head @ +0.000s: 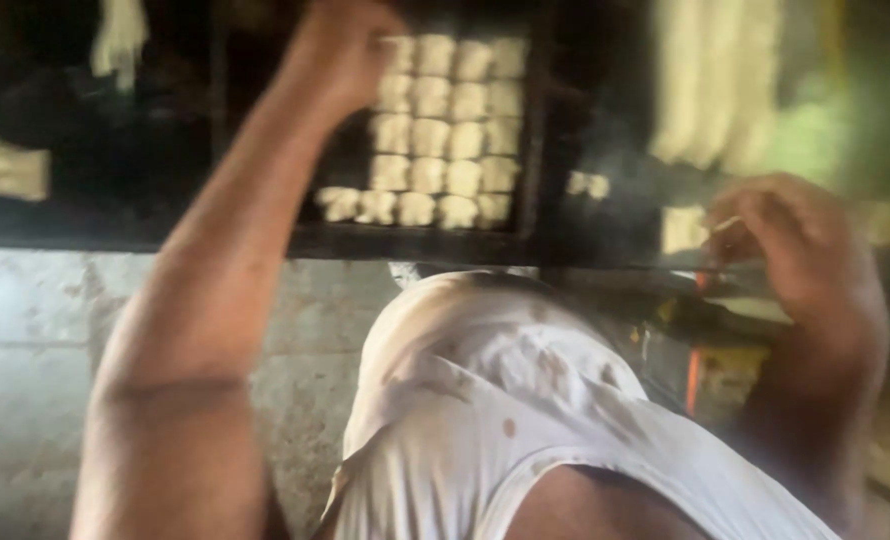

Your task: The person uses a scraper to cut long strips of dough into pieces, shapes them into balls by hand, and arranges them in rows on a tray.

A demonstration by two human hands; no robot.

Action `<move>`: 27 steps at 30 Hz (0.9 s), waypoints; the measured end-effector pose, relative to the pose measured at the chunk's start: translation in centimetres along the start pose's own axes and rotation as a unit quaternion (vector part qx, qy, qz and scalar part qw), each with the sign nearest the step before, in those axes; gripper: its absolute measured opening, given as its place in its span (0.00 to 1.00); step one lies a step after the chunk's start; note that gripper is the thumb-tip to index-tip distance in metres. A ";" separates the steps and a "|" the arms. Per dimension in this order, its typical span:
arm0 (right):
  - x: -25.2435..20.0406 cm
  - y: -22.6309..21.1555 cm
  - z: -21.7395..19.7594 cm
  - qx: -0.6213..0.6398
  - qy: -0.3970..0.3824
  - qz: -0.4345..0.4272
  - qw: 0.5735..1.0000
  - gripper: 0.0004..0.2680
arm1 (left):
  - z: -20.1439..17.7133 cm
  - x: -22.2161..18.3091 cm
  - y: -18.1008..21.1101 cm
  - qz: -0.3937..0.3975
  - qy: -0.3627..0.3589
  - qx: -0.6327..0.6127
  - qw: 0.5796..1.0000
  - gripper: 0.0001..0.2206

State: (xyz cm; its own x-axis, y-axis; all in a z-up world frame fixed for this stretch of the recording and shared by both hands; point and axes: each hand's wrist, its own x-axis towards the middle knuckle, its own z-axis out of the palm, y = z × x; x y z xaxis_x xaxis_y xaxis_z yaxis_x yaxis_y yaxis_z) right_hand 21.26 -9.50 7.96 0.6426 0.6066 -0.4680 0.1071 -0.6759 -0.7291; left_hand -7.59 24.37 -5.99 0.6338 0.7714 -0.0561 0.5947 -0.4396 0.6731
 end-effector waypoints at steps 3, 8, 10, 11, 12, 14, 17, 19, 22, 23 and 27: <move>2.1 1.2 -1.2 -0.075 -0.038 0.042 0.996 0.10 | 0.6 0.0 0.6 0.033 0.021 0.088 0.995 0.08; 2.3 -1.7 0.5 -0.104 -0.075 0.109 0.986 0.09 | 1.8 -3.5 7.2 0.212 0.256 0.125 0.935 0.07; 2.0 -0.7 -1.3 -0.106 -0.064 0.118 0.985 0.07 | 2.9 -5.6 9.8 0.231 0.230 0.075 0.942 0.06; 1.7 0.0 -2.6 -0.108 -0.041 0.127 0.985 0.06 | 3.9 -6.4 11.3 0.257 0.204 0.016 0.945 0.06; 3.0 2.8 -2.6 -0.108 -0.040 0.130 0.985 0.06 | 4.9 -7.5 12.8 0.258 0.201 0.014 0.945 0.06; 6.0 7.5 -2.3 -0.288 -0.039 -0.215 0.932 0.11 | 6.4 -9.5 15.8 0.207 0.112 -0.088 0.968 0.06; 6.1 10.0 -1.6 -0.438 0.040 -0.472 0.764 0.07 | 9.1 -12.3 18.7 0.171 0.059 -0.137 0.974 0.10; 5.8 9.3 -2.2 -0.347 -0.045 -0.320 0.880 0.06 | 9.8 -13.6 20.7 0.087 -0.003 -0.190 0.978 0.12; 4.6 6.3 -1.1 -0.226 -0.167 -0.123 0.952 0.06 | 12.5 -15.0 20.5 0.103 0.021 -0.203 0.974 0.18; 4.0 5.0 -0.6 -0.211 -0.200 -0.097 0.952 0.07 | 13.7 -15.5 19.9 0.202 0.102 -0.161 0.961 0.21; 7.0 4.6 4.5 -0.151 -0.202 -0.308 0.917 0.08 | 10.8 -14.5 20.5 -0.227 -0.003 -0.421 0.878 0.13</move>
State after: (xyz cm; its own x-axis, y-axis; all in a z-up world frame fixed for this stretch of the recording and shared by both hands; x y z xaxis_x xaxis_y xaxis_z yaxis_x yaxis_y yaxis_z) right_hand 22.83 -6.47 -0.99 0.0629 0.9770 -0.2039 0.5998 -0.2004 -0.7746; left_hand 0.75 -0.77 0.69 0.4299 0.7759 -0.4617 0.2123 0.4101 0.8870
